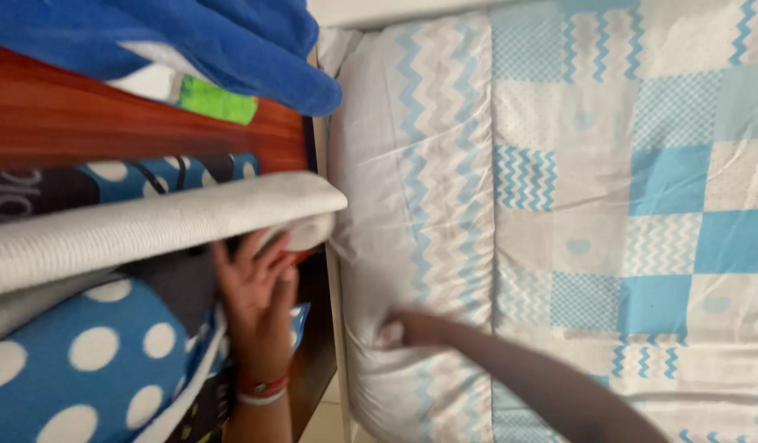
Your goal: Arranging stuffed toys on a bed and smoothing the bedsheet
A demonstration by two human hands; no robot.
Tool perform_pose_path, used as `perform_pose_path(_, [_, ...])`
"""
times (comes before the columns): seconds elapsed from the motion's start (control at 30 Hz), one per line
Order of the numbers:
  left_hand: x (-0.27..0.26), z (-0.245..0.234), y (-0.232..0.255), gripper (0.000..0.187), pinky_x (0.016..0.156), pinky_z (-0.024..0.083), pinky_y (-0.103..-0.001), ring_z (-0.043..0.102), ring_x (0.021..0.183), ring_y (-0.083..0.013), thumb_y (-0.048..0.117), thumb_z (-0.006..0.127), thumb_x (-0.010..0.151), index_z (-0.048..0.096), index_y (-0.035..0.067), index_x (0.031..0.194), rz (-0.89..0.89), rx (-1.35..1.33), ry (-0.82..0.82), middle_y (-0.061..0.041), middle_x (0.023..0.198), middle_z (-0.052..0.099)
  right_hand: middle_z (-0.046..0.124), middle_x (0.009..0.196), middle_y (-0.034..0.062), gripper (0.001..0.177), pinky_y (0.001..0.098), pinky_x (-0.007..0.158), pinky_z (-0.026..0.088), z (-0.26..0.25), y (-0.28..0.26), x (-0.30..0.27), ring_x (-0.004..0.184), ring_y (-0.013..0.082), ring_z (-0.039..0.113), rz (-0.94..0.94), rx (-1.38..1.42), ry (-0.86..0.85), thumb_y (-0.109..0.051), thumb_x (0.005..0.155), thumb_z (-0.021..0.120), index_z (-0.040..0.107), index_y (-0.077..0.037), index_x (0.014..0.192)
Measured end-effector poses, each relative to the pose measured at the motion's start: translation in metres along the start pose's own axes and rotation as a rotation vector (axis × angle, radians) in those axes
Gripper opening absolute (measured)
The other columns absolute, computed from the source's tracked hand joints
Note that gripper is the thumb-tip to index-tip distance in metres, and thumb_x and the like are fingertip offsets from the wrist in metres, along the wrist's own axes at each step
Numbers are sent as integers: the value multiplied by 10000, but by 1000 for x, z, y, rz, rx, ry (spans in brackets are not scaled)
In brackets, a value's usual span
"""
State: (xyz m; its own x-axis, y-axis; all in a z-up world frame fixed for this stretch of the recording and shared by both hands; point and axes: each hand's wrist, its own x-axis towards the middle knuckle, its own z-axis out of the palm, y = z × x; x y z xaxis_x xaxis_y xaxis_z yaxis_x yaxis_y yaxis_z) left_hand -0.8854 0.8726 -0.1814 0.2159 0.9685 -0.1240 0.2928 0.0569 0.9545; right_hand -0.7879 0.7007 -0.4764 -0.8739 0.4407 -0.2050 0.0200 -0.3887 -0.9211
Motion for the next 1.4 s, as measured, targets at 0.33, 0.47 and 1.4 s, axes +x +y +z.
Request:
perform_pose_path(0.33, [10, -38, 4, 663, 1285, 310, -517, 331, 1536, -375, 60, 494, 1007, 141, -4, 1564, 135, 154, -158, -258, 1648, 275, 446, 1498, 184, 554, 607, 1189, 251, -248, -52, 44, 1415, 409, 391, -31, -958, 1349, -316, 964, 651, 524, -126, 1469])
perform_pose_path(0.47, [13, -35, 18, 666, 1311, 209, -511, 249, 1569, -400, 76, 461, 1010, 112, 10, 1573, 97, 145, -194, -276, 1674, 189, 532, 1495, 183, 570, 594, 1132, 344, 48, 36, 129, 1424, 401, 428, -131, -774, 507, -170, 880, 575, 561, -50, 1436])
perform_pose_path(1.4, [-216, -46, -249, 695, 1287, 211, -492, 271, 1551, -426, 280, 508, 983, 307, -23, 1575, 497, 681, -620, -272, 1645, 305, 661, 1179, 200, 290, 437, 1019, 512, 197, 177, -136, 1097, 335, 655, -11, -1053, 1252, -23, 1025, 494, 618, 38, 1279])
